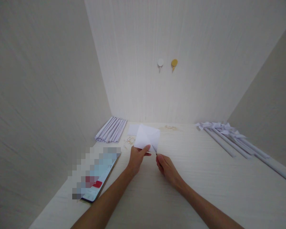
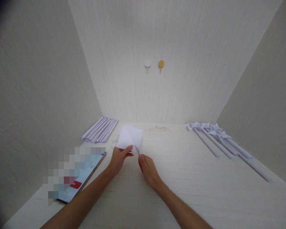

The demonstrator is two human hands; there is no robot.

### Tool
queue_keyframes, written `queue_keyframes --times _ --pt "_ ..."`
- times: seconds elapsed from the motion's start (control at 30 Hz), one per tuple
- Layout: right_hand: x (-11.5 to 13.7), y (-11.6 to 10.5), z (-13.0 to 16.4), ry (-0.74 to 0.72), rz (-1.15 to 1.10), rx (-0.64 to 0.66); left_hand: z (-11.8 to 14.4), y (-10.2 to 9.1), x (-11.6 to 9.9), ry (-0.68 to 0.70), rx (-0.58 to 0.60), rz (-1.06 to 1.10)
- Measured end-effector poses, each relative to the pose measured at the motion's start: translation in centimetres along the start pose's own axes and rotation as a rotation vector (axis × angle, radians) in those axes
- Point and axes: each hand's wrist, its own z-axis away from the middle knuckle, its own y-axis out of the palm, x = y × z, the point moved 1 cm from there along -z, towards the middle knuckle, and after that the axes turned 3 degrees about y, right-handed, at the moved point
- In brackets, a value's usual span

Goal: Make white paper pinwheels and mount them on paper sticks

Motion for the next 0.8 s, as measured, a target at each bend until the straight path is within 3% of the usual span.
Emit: queue_keyframes --times 0.8 --pt "0.10 -0.05 0.09 0.025 -0.015 -0.019 0.42 0.20 -0.06 -0.022 0.034 -0.034"
